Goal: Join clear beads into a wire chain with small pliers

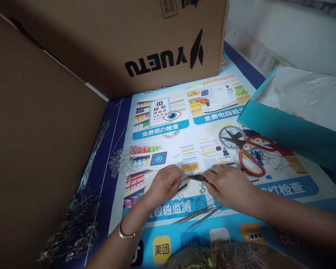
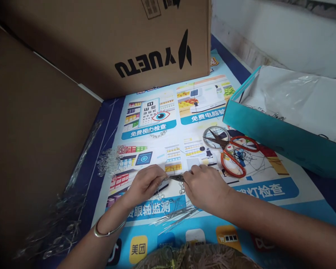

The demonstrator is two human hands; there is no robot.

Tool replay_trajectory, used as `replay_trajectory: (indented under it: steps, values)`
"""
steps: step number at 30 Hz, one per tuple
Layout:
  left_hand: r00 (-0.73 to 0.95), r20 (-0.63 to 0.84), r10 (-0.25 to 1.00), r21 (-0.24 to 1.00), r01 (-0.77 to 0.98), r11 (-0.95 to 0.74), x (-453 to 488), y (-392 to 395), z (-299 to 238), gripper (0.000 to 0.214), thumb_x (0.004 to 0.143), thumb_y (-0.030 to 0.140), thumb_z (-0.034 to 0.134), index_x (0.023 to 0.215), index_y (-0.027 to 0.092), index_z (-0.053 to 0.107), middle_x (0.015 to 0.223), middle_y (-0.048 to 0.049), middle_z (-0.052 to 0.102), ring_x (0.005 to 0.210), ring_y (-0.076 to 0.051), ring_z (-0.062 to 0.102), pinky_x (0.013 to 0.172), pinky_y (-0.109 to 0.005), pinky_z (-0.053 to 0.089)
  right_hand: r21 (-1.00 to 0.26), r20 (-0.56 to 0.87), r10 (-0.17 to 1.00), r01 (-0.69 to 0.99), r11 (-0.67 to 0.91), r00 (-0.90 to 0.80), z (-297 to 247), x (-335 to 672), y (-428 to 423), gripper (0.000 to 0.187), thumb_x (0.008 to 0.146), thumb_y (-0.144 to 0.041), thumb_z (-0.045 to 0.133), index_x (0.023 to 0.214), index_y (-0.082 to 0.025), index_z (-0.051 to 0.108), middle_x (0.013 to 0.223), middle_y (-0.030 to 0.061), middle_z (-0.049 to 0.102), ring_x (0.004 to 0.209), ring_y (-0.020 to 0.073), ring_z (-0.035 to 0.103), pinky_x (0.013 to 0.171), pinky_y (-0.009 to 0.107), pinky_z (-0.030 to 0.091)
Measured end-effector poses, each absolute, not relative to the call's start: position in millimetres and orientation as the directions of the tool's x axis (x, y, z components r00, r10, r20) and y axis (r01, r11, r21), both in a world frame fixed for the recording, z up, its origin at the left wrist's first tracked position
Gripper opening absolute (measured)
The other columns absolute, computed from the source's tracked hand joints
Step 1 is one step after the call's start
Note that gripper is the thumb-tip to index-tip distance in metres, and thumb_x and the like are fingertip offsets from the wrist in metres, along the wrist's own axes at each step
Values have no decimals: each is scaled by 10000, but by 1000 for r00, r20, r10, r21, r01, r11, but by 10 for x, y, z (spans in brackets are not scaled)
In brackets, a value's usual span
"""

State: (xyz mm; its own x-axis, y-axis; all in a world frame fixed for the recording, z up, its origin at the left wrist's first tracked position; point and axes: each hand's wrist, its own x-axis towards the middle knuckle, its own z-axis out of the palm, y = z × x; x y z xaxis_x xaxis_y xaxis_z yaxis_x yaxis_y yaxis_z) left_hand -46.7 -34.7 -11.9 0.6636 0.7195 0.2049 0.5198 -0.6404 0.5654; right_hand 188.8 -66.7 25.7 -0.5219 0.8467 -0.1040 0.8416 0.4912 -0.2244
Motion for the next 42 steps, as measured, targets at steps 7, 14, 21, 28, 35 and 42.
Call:
replay_trajectory:
  steps: [7, 14, 21, 28, 35, 42]
  values:
    - [673, 208, 710, 570, 506, -647, -485, -345, -143, 128, 856, 148, 444, 917, 172, 553, 803, -67, 597, 784, -171, 539, 697, -307, 438, -194, -74, 830, 824, 533, -553, 241, 1883, -673, 240, 882, -298, 410, 965, -167, 594, 823, 86, 562, 773, 211, 503, 588, 297, 275]
    - [734, 218, 644, 563, 444, -697, -518, -338, -136, 183, 840, 103, 447, 970, 186, 544, 845, -71, 614, 830, -185, 545, 732, -333, 449, -99, -1, 795, 792, 603, -606, 219, 1906, -692, 207, 861, -233, 438, 973, -148, 591, 838, 105, 556, 828, 235, 477, 668, 340, 296]
    - [745, 237, 623, 501, 455, -736, -501, -373, -103, 211, 831, 78, 457, 1002, 183, 523, 889, -80, 615, 858, -187, 539, 741, -334, 454, 3, 45, 754, 754, 656, -656, 140, 1900, -737, 255, 855, -176, 434, 1084, -127, 534, 866, 108, 548, 786, 229, 459, 668, 365, 279]
    - [759, 231, 609, 474, 459, -752, -506, -398, -97, 229, 840, 82, 445, 1032, 174, 531, 909, -93, 613, 875, -193, 545, 742, -341, 463, 63, 83, 736, 741, 669, -672, 115, 1905, -745, 221, 847, -175, 443, 1041, -120, 533, 848, 91, 535, 750, 219, 451, 636, 362, 269]
    - [656, 255, 710, 594, 473, -651, -514, -426, -170, 225, 843, 87, 464, 1035, 181, 534, 901, -74, 621, 840, -169, 548, 732, -316, 462, 94, 90, 715, 721, 686, -693, 139, 1893, -732, 208, 838, -178, 466, 1023, -115, 536, 823, 78, 526, 728, 215, 448, 617, 358, 260]
    - [609, 194, 769, 614, 536, -580, -494, -418, -167, 149, 869, 123, 439, 962, 177, 541, 855, -58, 611, 800, -152, 551, 717, -291, 448, 39, 94, 731, 736, 676, -676, 71, 1927, -721, 216, 852, -195, 452, 1043, -137, 534, 866, 78, 529, 761, 218, 442, 650, 366, 261]
